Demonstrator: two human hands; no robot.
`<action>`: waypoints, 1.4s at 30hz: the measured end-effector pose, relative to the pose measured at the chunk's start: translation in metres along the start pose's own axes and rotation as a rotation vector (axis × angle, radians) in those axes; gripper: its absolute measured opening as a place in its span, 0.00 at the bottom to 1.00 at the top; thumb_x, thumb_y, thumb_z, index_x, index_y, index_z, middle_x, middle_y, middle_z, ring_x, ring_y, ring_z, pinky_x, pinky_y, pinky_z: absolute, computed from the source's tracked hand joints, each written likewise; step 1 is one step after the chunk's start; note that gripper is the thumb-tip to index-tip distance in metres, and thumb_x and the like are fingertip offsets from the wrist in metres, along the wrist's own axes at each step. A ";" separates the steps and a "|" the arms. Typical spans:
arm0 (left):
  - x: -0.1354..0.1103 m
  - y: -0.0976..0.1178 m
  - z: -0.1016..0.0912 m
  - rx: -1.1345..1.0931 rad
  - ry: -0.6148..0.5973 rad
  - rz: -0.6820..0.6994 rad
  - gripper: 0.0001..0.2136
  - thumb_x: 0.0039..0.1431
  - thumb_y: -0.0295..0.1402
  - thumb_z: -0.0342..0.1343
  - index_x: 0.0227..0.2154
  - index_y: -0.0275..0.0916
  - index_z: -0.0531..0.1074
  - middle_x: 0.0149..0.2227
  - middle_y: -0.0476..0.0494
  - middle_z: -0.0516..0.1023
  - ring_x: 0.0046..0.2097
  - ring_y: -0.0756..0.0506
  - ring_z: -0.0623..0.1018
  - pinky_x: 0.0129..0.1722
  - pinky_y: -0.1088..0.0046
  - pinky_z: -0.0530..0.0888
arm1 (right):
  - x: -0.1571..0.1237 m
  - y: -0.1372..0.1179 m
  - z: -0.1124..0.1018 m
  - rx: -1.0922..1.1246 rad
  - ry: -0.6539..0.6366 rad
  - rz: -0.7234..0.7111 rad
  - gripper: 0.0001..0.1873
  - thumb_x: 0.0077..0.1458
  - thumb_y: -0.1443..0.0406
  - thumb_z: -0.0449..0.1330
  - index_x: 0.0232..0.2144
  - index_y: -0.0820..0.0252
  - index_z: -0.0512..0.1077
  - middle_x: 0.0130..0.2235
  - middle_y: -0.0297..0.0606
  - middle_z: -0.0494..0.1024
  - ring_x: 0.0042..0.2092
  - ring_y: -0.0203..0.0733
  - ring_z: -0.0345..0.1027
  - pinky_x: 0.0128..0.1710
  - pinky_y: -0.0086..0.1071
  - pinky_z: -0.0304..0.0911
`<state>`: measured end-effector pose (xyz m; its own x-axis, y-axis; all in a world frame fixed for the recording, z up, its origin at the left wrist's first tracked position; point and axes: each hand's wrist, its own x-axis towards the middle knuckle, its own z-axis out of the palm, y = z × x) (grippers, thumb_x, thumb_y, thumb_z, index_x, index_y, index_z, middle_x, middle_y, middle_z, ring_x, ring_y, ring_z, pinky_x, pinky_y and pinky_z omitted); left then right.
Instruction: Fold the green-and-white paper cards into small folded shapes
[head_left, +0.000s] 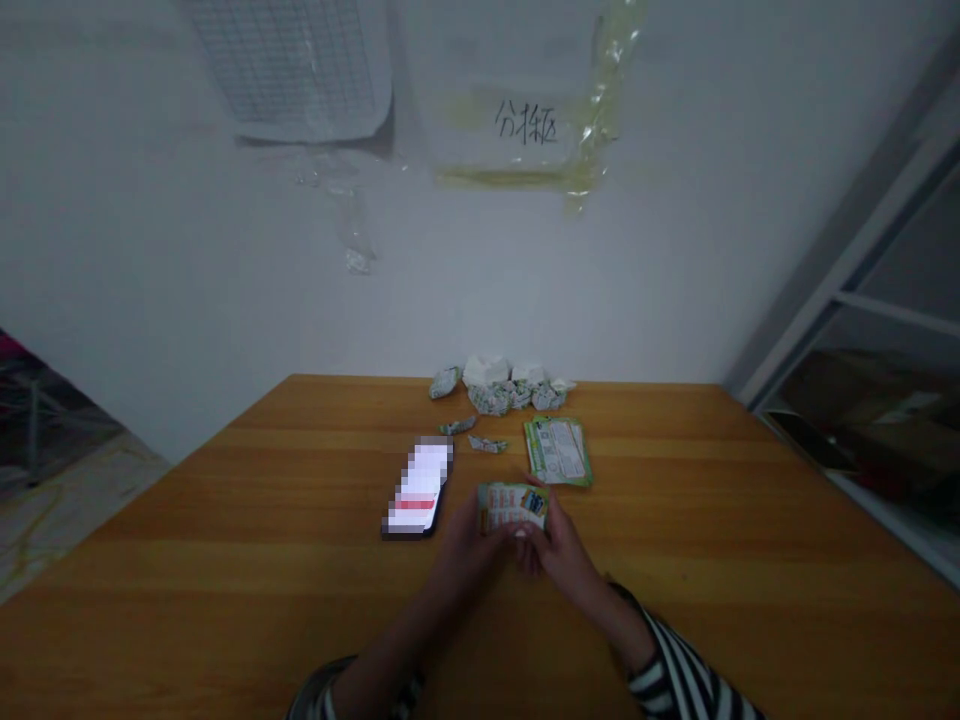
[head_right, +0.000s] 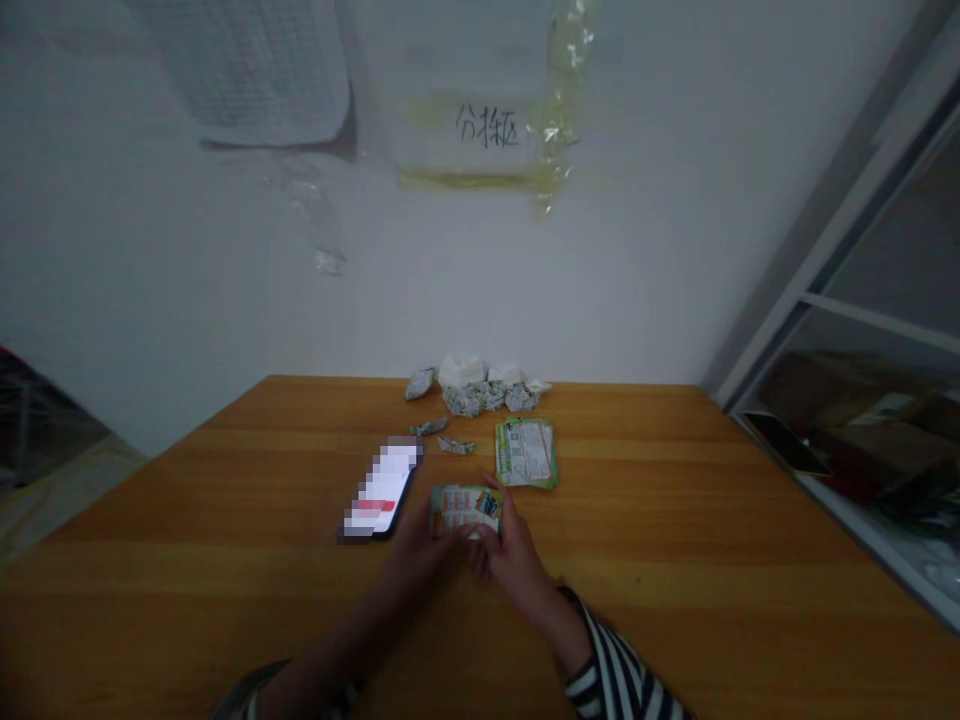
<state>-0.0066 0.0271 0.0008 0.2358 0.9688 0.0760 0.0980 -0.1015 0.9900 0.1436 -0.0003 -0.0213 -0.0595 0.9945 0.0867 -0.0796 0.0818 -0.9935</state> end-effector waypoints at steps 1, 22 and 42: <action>0.000 -0.002 -0.001 -0.021 -0.018 0.003 0.17 0.49 0.38 0.63 0.40 0.36 0.71 0.37 0.40 0.79 0.39 0.39 0.78 0.41 0.64 0.73 | 0.000 0.000 0.000 0.001 -0.011 -0.006 0.36 0.58 0.54 0.55 0.62 0.57 0.45 0.20 0.27 0.70 0.15 0.35 0.62 0.13 0.26 0.57; 0.007 -0.012 -0.020 -0.236 -0.185 0.051 0.28 0.41 0.51 0.65 0.42 0.40 0.67 0.28 0.43 0.79 0.25 0.43 0.77 0.29 0.65 0.73 | 0.000 0.014 -0.005 0.164 -0.199 -0.003 0.36 0.44 0.44 0.62 0.48 0.58 0.57 0.25 0.37 0.78 0.19 0.40 0.70 0.17 0.27 0.60; -0.011 0.031 -0.022 -0.324 -0.231 0.125 0.28 0.40 0.44 0.68 0.46 0.41 0.73 0.36 0.41 0.81 0.41 0.39 0.79 0.46 0.59 0.71 | -0.003 -0.008 -0.009 -0.089 0.267 -0.258 0.10 0.42 0.61 0.67 0.30 0.57 0.81 0.33 0.43 0.82 0.34 0.52 0.75 0.38 0.45 0.69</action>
<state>-0.0276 0.0181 0.0328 0.4406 0.8738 0.2060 -0.2455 -0.1034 0.9639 0.1532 -0.0036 -0.0143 0.2138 0.9214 0.3244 0.0295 0.3259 -0.9450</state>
